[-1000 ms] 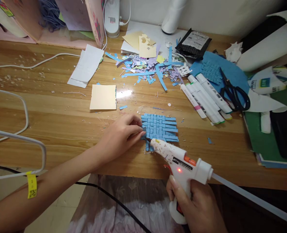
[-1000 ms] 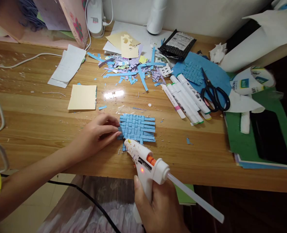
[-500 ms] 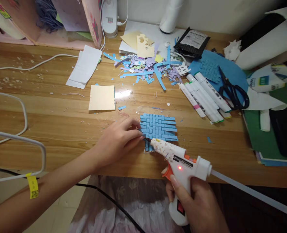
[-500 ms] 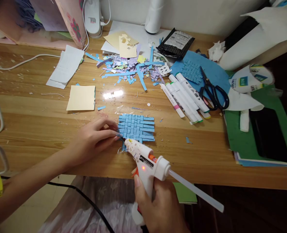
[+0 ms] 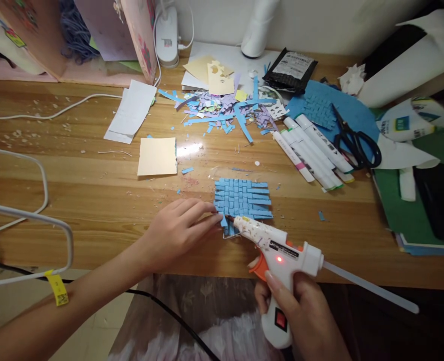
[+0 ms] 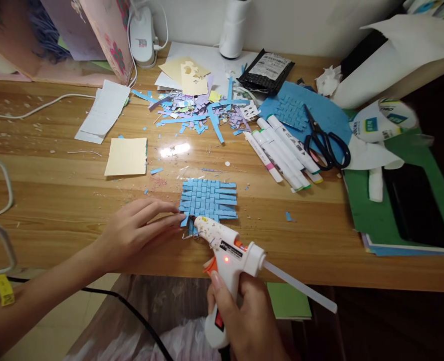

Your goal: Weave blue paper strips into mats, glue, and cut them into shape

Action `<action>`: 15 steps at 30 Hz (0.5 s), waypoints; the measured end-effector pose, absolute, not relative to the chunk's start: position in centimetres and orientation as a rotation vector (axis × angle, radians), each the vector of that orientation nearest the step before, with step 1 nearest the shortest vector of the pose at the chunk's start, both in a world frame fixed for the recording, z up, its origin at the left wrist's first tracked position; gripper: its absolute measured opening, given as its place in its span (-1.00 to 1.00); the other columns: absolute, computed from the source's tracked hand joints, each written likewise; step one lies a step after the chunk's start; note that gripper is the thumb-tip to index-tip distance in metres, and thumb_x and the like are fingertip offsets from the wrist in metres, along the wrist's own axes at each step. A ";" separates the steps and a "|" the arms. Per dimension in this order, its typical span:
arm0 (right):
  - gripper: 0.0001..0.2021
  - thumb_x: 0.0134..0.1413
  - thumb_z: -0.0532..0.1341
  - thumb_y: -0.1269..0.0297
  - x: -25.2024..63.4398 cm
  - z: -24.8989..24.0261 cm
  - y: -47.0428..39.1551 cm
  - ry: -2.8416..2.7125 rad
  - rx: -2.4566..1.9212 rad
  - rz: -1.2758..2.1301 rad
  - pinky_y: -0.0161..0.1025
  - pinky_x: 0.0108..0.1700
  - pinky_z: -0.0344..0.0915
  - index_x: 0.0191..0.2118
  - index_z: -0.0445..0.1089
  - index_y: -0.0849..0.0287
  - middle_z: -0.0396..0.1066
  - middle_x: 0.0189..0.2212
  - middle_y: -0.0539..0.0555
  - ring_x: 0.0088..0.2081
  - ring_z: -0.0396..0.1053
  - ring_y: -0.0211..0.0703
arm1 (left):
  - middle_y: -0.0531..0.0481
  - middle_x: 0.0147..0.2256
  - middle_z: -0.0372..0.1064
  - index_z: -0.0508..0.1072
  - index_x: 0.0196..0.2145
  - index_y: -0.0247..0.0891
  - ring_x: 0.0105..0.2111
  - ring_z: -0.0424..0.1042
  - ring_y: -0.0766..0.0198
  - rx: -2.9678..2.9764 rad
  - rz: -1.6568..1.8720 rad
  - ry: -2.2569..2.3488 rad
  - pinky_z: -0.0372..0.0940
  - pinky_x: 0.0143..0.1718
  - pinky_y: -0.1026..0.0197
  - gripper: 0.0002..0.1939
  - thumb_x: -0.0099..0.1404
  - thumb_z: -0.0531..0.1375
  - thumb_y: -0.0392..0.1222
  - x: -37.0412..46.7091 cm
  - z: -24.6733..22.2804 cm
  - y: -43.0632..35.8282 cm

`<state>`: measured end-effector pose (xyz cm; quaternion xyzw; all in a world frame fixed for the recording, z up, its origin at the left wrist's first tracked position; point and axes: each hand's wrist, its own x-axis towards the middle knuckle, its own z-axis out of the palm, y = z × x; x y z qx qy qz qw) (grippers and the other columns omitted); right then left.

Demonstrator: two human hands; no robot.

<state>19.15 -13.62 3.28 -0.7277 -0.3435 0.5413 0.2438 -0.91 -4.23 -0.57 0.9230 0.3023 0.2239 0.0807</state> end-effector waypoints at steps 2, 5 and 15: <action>-0.58 -0.07 0.13 -0.12 19.2 3.2 -13.8 -0.887 -1.975 1.479 -0.34 -0.61 0.18 -0.43 0.37 0.22 0.22 -0.77 -0.07 -0.70 0.18 -0.27 | -0.08 -0.20 0.42 0.37 -0.09 -0.28 -0.24 0.37 0.23 2.762 0.694 0.875 0.25 -0.26 0.20 -0.79 0.30 0.12 -0.31 -1.1 -0.6 -4.5; -0.60 -0.08 0.15 -0.09 19.4 3.0 -14.0 -0.841 -1.966 1.497 -0.35 -0.63 0.15 -0.42 0.37 0.23 0.23 -0.78 -0.07 -0.71 0.16 -0.28 | -0.05 -0.25 0.43 0.37 -0.13 -0.26 -0.29 0.37 0.27 2.699 0.722 0.946 0.24 -0.30 0.23 -0.81 0.29 0.12 -0.32 -1.0 -0.6 -4.9; -0.59 -0.03 0.12 -0.09 19.7 3.0 -14.1 -0.829 -1.907 1.587 -0.35 -0.58 0.15 -0.42 0.34 0.23 0.23 -0.75 -0.06 -0.67 0.17 -0.29 | 0.01 -0.38 0.38 0.47 -0.31 -0.22 -0.39 0.30 0.30 2.491 0.674 1.222 0.18 -0.38 0.25 -0.86 0.30 0.11 -0.21 0.0 -1.1 -5.0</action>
